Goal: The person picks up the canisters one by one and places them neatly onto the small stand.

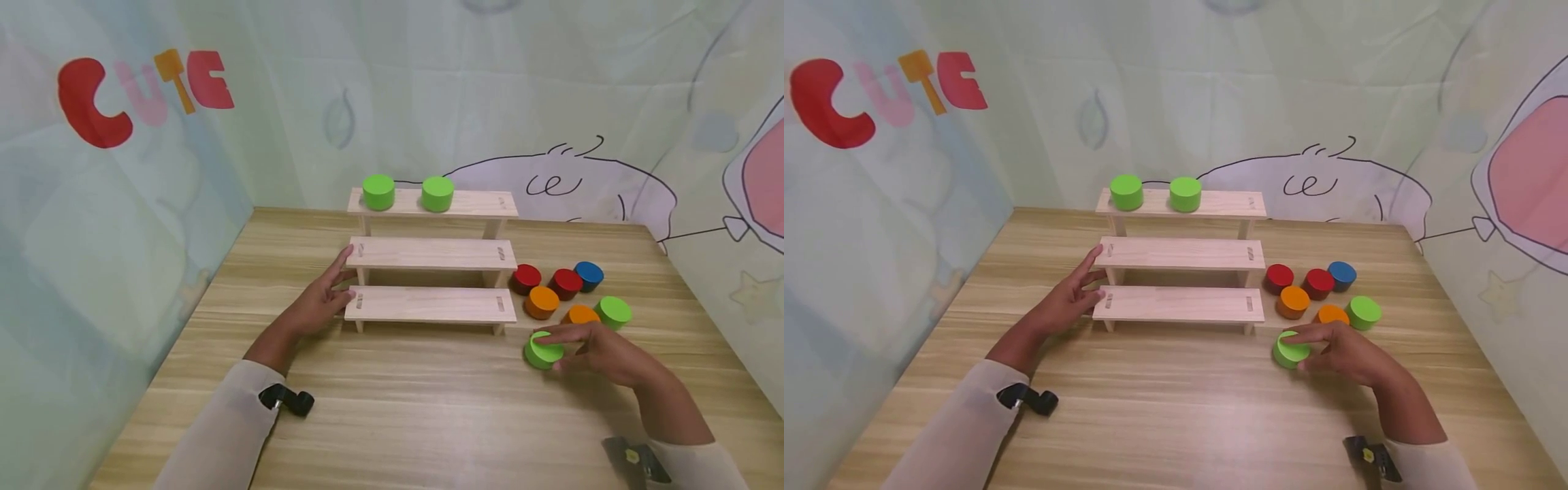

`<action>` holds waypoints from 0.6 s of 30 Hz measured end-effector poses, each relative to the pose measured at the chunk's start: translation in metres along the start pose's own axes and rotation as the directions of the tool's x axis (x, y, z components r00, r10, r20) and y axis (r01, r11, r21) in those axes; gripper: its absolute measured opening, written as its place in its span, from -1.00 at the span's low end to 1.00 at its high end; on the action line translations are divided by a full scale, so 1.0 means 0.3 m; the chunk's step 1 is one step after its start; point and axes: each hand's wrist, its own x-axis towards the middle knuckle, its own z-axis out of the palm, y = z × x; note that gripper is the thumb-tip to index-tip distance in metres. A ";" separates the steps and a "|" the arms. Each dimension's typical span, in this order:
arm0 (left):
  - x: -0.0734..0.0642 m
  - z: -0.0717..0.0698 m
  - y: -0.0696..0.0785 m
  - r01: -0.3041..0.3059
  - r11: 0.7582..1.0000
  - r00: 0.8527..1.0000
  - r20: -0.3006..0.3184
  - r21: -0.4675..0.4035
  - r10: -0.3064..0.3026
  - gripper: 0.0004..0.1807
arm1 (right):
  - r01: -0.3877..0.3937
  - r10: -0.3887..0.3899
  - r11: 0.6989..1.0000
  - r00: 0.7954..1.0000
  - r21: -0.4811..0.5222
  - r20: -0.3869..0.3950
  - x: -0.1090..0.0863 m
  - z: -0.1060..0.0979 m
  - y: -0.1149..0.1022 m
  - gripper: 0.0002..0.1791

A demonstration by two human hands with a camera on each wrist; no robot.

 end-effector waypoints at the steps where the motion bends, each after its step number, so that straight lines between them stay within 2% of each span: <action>1: 0.000 0.000 -0.001 0.000 1.000 1.000 0.000 0.002 0.000 0.00 | -0.004 0.004 1.000 1.000 -0.009 -0.006 0.000 0.001 -0.001 -0.48; 9: 0.004 0.000 -0.012 -0.030 1.000 0.999 0.010 -0.001 0.030 -0.02 | -0.004 0.004 1.000 1.000 -0.022 0.006 -0.001 0.009 -0.002 -0.52; 18: 0.004 -0.003 -0.013 -0.027 1.000 1.000 0.008 0.002 0.027 -0.02 | 0.028 -0.029 0.997 0.999 -0.072 -0.018 -0.003 0.011 -0.001 -0.52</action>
